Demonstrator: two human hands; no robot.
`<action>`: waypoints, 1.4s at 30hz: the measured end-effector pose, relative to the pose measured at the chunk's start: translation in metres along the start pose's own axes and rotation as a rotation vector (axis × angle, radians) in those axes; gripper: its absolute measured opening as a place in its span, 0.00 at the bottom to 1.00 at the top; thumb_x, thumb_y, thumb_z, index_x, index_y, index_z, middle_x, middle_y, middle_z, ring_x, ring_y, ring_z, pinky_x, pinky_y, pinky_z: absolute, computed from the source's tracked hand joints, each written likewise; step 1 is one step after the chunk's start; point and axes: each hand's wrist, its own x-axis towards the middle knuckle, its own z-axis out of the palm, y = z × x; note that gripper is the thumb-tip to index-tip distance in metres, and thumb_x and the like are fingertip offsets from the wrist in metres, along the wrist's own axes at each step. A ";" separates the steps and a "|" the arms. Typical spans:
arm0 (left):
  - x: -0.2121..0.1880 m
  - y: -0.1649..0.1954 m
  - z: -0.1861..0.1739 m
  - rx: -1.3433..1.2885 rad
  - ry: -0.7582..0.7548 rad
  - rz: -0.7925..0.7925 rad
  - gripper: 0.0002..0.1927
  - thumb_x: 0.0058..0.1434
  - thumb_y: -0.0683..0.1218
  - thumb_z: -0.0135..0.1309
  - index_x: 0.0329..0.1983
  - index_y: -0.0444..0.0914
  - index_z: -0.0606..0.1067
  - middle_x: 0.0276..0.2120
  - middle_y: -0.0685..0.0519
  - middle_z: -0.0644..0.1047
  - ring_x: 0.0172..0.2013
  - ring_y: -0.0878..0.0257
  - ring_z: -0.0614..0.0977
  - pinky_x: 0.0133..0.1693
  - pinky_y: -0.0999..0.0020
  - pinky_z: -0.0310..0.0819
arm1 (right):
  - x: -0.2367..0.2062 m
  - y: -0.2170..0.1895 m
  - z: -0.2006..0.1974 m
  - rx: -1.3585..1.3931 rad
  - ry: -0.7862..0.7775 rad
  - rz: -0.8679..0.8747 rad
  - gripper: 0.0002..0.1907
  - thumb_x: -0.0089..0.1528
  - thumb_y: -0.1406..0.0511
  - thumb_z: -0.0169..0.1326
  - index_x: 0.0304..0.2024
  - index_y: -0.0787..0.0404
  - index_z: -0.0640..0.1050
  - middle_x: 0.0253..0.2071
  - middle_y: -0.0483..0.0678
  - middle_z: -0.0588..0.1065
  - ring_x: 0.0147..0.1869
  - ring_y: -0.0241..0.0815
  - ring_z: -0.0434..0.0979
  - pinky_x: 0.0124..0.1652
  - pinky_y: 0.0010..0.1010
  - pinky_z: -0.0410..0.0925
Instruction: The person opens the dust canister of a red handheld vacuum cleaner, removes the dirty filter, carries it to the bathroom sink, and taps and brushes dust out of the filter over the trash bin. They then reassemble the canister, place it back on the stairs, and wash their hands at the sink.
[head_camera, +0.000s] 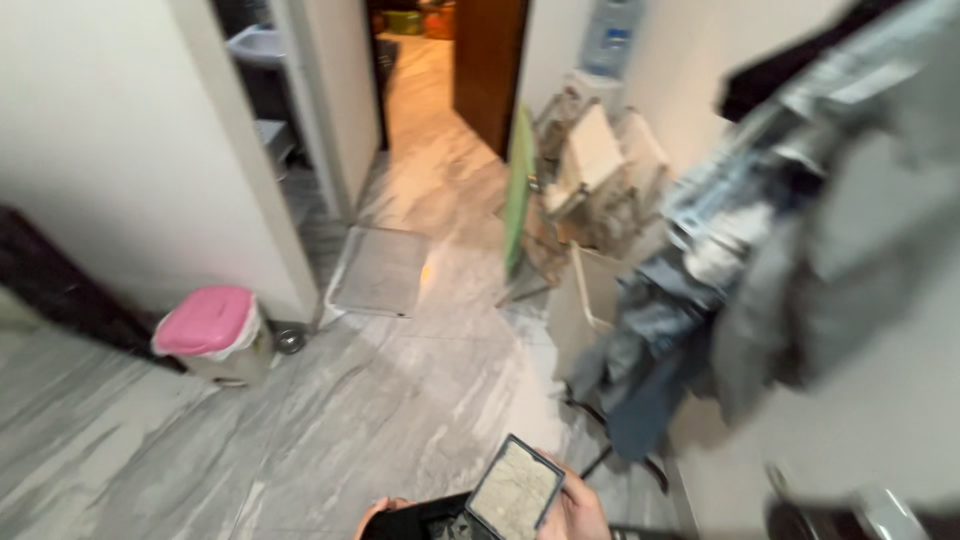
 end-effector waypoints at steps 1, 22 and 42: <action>0.014 0.016 -0.002 -0.016 0.015 0.039 0.39 0.54 0.64 0.43 0.47 0.26 0.81 0.44 0.37 0.85 0.43 0.49 0.86 0.52 0.55 0.77 | 0.035 -0.010 0.020 0.036 -0.020 0.095 0.25 0.68 0.60 0.39 0.62 0.70 0.70 0.61 0.59 0.72 0.66 0.55 0.73 0.65 0.47 0.63; 0.392 0.523 0.074 1.191 0.397 0.921 0.58 0.45 0.54 0.76 0.72 0.34 0.54 0.65 0.41 0.66 0.64 0.45 0.73 0.63 0.56 0.66 | 0.713 -0.199 0.074 -0.468 0.410 0.117 0.24 0.69 0.58 0.41 0.60 0.65 0.73 0.58 0.53 0.76 0.60 0.50 0.75 0.58 0.45 0.67; 0.717 0.928 -0.160 0.949 0.900 1.070 0.60 0.42 0.49 0.76 0.72 0.35 0.51 0.64 0.41 0.65 0.63 0.50 0.73 0.63 0.55 0.68 | 1.403 -0.184 0.150 -0.834 0.037 0.570 0.21 0.69 0.53 0.43 0.51 0.61 0.77 0.47 0.48 0.81 0.50 0.39 0.80 0.51 0.34 0.72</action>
